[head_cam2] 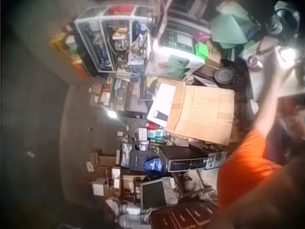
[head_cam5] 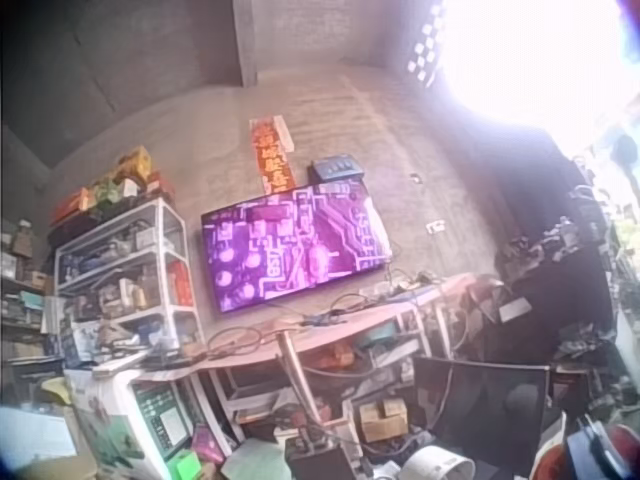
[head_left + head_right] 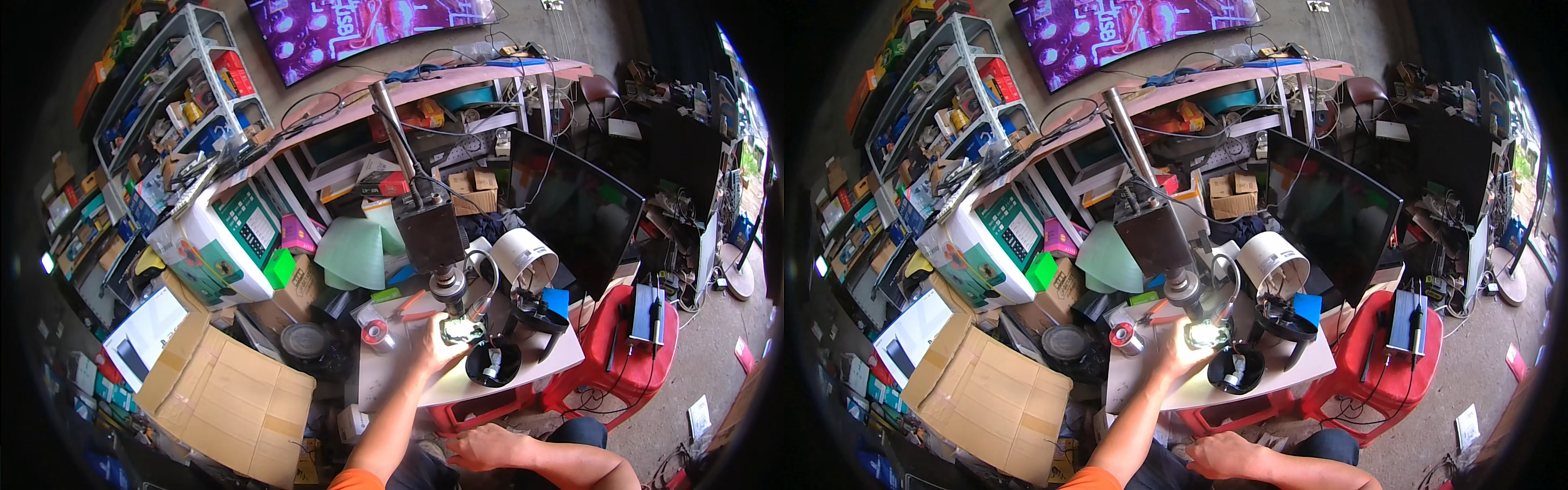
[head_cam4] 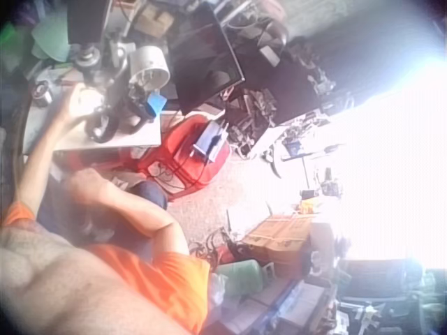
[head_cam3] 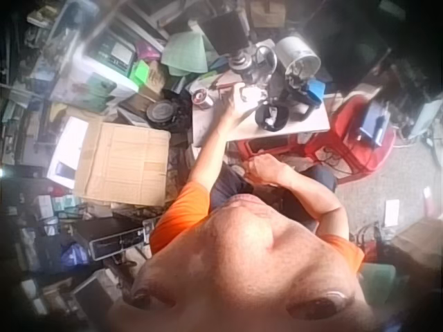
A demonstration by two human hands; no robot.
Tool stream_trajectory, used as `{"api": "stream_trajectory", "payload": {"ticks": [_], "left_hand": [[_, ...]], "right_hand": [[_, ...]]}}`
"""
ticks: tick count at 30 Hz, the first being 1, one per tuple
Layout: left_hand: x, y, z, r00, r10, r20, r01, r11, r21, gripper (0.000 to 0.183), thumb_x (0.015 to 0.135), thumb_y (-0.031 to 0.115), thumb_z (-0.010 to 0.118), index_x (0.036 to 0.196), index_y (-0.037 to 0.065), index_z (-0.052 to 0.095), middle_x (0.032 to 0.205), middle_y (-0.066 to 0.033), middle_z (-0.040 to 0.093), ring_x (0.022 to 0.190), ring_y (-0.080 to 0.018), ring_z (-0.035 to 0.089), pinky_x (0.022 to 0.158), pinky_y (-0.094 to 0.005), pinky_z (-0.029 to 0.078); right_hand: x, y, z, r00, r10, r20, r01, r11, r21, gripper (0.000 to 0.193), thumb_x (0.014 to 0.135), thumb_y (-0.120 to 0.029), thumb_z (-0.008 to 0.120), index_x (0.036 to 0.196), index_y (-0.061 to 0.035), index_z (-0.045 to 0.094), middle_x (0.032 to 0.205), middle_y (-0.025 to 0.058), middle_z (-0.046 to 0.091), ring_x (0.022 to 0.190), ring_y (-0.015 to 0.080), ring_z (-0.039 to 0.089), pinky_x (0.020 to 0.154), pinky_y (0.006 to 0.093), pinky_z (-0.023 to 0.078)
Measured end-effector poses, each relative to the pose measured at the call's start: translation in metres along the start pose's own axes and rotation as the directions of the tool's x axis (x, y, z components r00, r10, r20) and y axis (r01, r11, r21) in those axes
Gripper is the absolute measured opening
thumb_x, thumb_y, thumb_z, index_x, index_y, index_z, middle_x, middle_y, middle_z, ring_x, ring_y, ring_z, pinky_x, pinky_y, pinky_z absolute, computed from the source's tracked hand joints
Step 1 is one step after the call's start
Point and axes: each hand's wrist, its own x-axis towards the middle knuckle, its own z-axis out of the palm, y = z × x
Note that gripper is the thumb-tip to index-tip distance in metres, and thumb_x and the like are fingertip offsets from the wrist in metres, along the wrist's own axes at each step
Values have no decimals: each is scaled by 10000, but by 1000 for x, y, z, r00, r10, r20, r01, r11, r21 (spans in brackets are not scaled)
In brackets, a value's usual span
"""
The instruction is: The person works on a small electronic device under a microscope, using a soldering iron to apply heat and a multimeter to test connections. They adjust the device and tools repeatedly while seated at a cluttered workbench.
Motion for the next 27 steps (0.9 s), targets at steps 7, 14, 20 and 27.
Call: {"api": "stream_trajectory", "payload": {"ticks": [7,14,20,27], "left_hand": [[0,2,0,1000,9,-12,-9,1000,20,809,649,214,904,1274,20,427,1127,-217,596,1017,-327,637,860,-416,532],[-1,-5,2,999,28,-25,-27,999,40,811,650,230,911,1270,22,432,1124,-212,599,1000,-314,644,851,-414,537],[0,8,-2,999,29,-14,-28,999,28,796,673,247,908,1273,30,432,1099,-183,611,955,-264,665,810,-380,553],[-1,6,-3,999,31,-15,-30,999,33,801,672,244,905,1278,34,427,1114,-186,597,976,-277,656,818,-390,550]], "right_hand": [[1,3,5,1000,-6,-19,6,1000,-10,368,944,-375,576,947,-13,642,844,196,702,817,375,700,675,475,554],[0,-2,-3,1000,18,22,-17,1000,-26,376,948,-384,569,952,-15,643,850,197,704,828,376,701,686,476,554],[-1,-6,-10,995,53,79,-51,999,-17,386,953,-395,562,986,-20,648,894,198,706,876,371,698,723,477,551],[0,-5,-7,998,33,53,-32,999,-27,373,949,-386,570,966,-22,647,876,190,708,857,370,701,710,471,553]]}}
